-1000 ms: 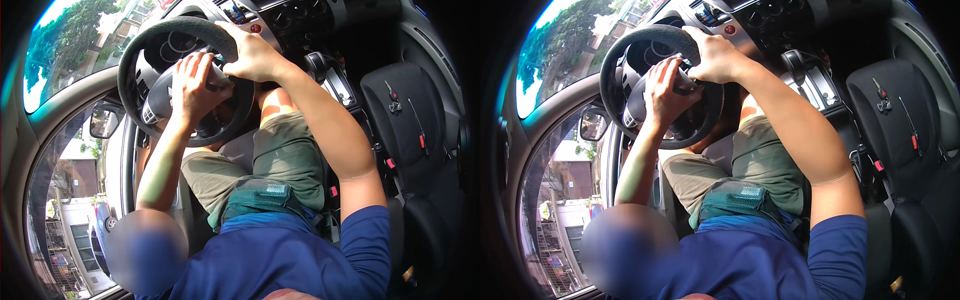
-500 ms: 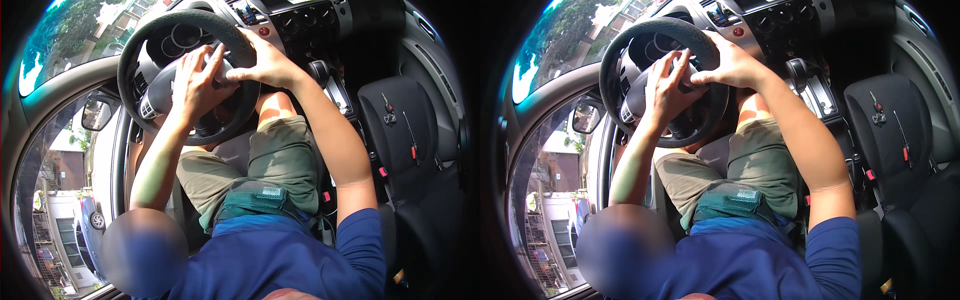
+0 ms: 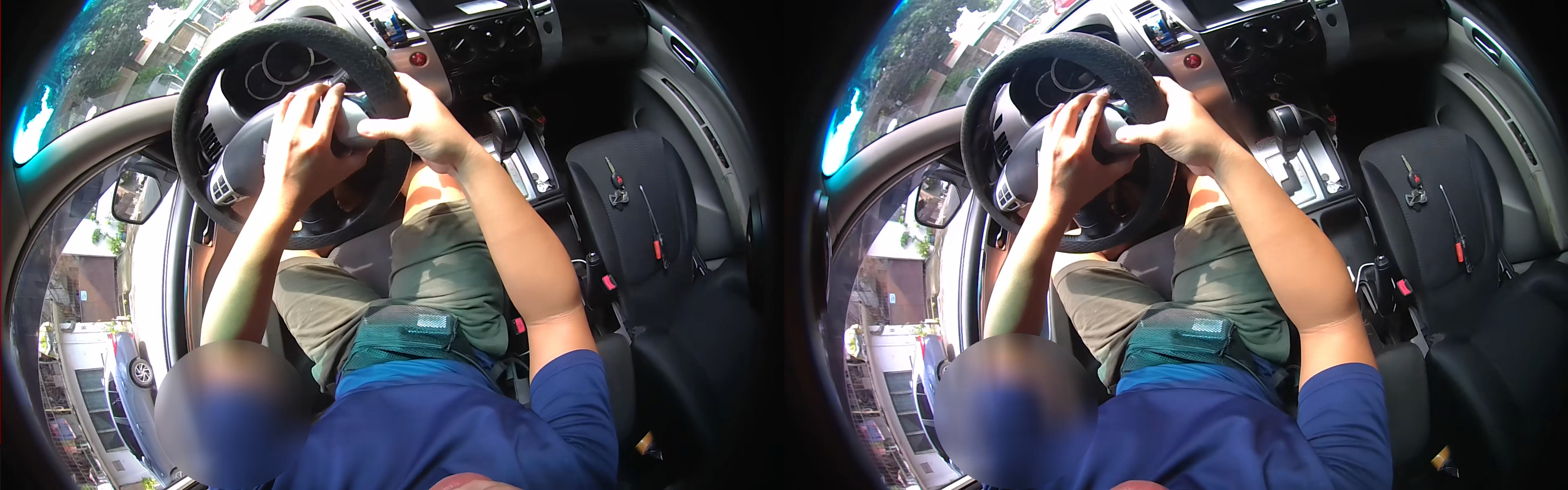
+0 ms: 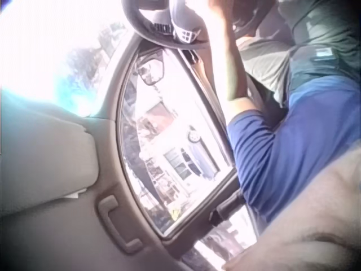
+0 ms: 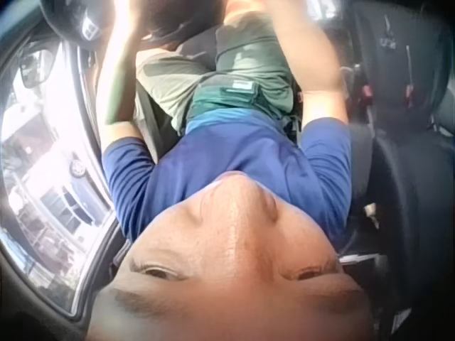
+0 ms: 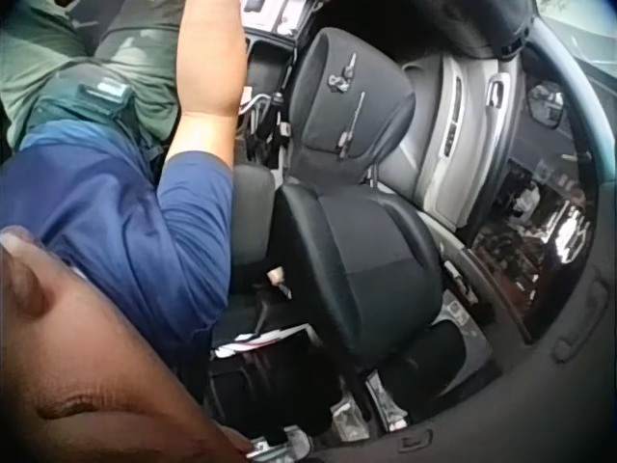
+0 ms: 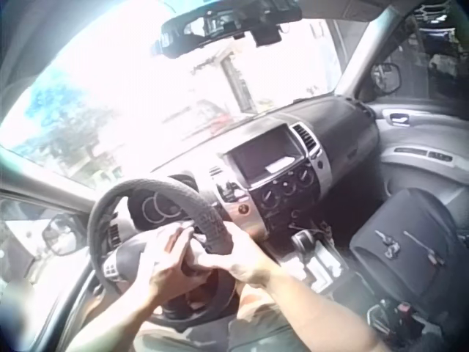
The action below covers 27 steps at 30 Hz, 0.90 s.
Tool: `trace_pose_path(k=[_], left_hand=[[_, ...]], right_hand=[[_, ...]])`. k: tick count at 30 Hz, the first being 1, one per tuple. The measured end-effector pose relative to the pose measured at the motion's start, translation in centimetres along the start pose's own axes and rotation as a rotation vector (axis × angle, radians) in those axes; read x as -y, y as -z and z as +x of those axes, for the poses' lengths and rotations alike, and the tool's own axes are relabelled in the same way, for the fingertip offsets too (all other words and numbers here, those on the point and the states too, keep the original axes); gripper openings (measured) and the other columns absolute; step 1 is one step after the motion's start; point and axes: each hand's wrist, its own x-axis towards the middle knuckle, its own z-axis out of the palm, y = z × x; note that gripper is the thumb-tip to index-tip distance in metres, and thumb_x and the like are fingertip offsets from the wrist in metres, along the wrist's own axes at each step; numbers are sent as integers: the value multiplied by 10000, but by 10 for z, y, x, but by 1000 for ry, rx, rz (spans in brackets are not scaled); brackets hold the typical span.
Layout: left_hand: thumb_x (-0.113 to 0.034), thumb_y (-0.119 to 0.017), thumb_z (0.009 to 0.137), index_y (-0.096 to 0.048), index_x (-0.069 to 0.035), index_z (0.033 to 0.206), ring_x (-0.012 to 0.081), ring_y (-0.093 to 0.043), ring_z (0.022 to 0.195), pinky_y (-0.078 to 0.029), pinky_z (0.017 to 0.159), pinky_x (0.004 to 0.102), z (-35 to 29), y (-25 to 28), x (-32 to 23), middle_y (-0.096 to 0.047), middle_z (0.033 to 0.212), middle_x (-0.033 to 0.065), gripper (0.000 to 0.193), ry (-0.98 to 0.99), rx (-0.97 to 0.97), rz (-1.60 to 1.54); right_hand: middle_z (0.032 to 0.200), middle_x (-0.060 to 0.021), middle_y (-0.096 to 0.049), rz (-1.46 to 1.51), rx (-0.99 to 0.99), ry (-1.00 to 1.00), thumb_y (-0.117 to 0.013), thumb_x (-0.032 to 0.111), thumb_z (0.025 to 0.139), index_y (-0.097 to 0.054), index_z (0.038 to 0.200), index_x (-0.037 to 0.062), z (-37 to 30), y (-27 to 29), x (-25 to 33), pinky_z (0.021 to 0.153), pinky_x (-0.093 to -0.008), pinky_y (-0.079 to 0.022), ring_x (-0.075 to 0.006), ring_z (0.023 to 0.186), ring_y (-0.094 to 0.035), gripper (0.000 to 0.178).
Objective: Disassembling a car key fob using a screwdriver and removing trim pieces from the steering wheel.
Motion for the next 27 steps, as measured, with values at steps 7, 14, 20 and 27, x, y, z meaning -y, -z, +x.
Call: trace_pose_path(k=[7,14,20,27], left_hand=[[-273,-948,620,-606,-76,1439,397,-590,1268,-458,1107,517,-1,0,0,-596,1361,194,910,34,53,-21],[-272,-936,611,-608,-50,1422,392,-625,1192,-528,1018,485,5,4,-2,-583,1312,208,903,55,68,-24],[-294,-950,603,-614,-39,1403,392,-634,1156,-538,995,483,6,3,0,-573,1295,207,904,89,77,-63],[-488,-997,562,-601,31,1328,394,-639,1183,-530,1028,466,16,5,0,-612,1284,233,1006,110,16,-102]], right_hand=[[1267,-115,-678,-59,-20,103,-908,76,752,-533,1407,-16,-1,-3,-5,1050,-353,-528,-186,1170,-650,761],[1270,-127,-680,-138,-46,157,-914,88,764,-518,1426,-25,-1,-2,-6,1035,-351,-536,-196,1157,-665,779],[1282,-143,-680,-55,-141,253,-900,147,816,-503,1431,-38,-1,-12,-17,1059,-344,-516,-193,1179,-658,756],[1233,-139,-705,-103,-155,245,-899,192,828,-547,1374,-48,-3,-8,-23,1030,-343,-531,-190,1137,-674,693]])
